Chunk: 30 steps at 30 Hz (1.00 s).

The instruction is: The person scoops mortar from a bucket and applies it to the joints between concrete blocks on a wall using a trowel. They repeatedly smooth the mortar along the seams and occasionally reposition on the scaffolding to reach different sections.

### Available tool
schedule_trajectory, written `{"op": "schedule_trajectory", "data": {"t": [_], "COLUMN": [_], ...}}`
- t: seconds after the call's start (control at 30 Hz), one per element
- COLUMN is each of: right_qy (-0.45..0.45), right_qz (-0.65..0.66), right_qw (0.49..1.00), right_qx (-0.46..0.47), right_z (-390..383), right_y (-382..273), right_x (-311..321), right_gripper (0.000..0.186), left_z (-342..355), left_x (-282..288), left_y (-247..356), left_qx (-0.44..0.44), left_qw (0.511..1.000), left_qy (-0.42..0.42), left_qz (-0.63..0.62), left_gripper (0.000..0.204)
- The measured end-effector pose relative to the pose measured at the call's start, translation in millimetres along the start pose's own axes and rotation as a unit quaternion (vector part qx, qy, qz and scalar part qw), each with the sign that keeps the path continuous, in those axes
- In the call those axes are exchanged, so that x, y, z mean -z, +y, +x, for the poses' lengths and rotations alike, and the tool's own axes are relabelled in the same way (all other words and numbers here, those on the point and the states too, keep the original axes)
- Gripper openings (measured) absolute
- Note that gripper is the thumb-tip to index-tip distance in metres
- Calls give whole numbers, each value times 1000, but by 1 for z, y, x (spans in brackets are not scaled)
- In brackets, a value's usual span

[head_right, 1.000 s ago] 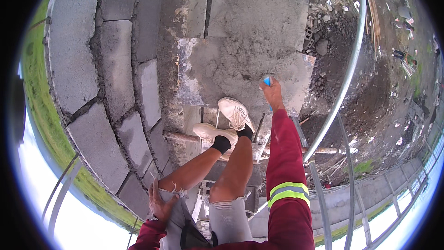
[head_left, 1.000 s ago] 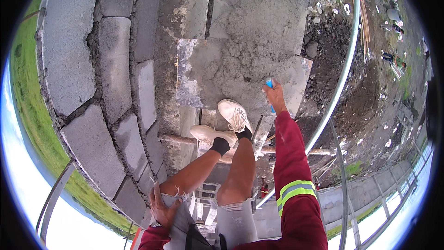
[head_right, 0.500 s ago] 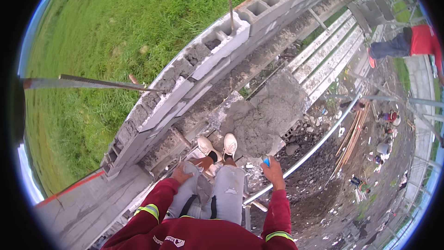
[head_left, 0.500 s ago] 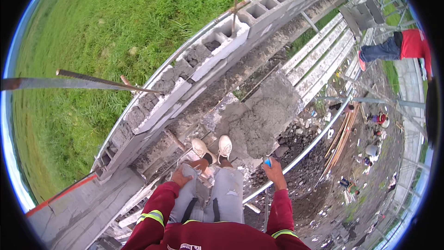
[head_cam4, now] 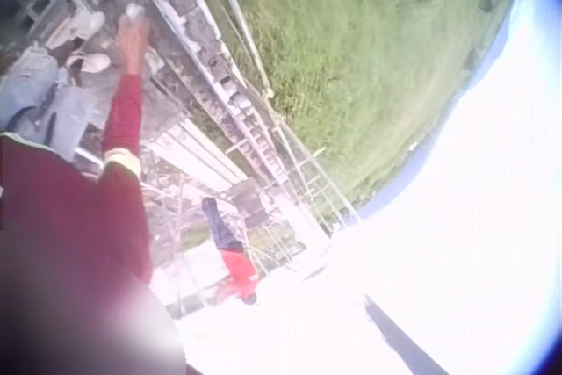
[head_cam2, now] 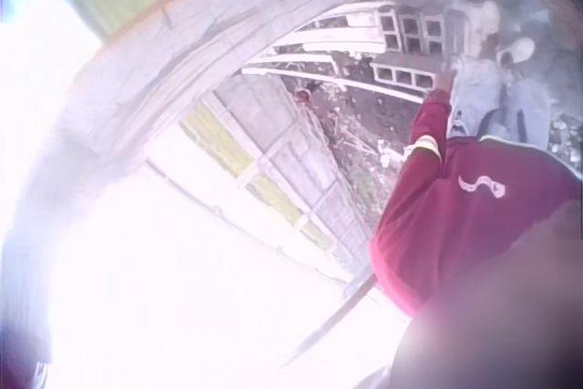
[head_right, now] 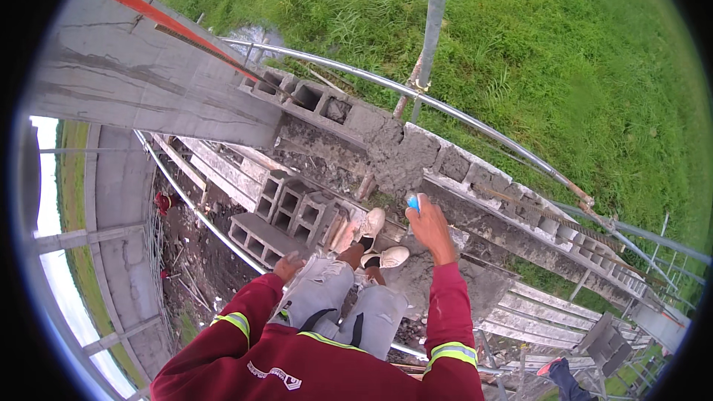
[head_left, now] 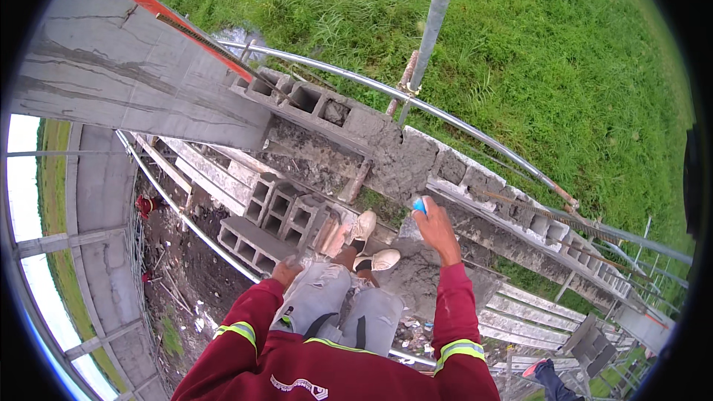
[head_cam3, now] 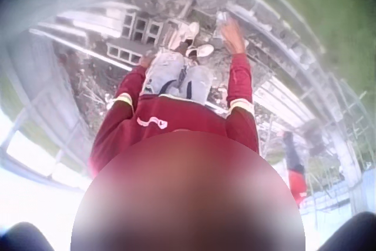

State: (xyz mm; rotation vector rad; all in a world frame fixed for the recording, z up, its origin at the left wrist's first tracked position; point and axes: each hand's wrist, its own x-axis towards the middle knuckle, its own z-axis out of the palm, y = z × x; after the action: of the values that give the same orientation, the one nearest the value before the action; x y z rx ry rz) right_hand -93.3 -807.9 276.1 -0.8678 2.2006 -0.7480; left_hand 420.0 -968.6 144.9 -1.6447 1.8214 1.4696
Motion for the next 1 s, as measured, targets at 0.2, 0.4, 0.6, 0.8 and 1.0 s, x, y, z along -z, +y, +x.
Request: {"op": "schedule_trajectory", "data": {"t": [0.2, 0.4, 0.6, 0.8, 1.0], "right_qy": [36, 178, -41, -47, 42], "right_qz": [-162, -60, 407, 450, -28], "right_qw": [981, 982, 868, 860, 999], "right_qx": [98, 5, -282, -236, -11], "right_z": [181, 147, 121, 190, 251], "right_y": [-112, -111, -66, -117, -177], "right_x": [-75, -112, -96, -169, -181], "right_gripper": [28, 28, 14, 18, 26], "left_z": [-102, -153, -151, -160, -153], "left_x": [18, -21, -51, -55, -48], "left_y": [-100, -147, -150, -150, -164], "left_qx": [300, -184, 111, 170, 106], "left_qw": [952, 920, 986, 983, 992], "left_qy": [-34, -44, -102, -58, -56], "left_qz": [-49, 344, 68, 45, 36], "left_gripper": [85, 45, 43, 46, 45]}}
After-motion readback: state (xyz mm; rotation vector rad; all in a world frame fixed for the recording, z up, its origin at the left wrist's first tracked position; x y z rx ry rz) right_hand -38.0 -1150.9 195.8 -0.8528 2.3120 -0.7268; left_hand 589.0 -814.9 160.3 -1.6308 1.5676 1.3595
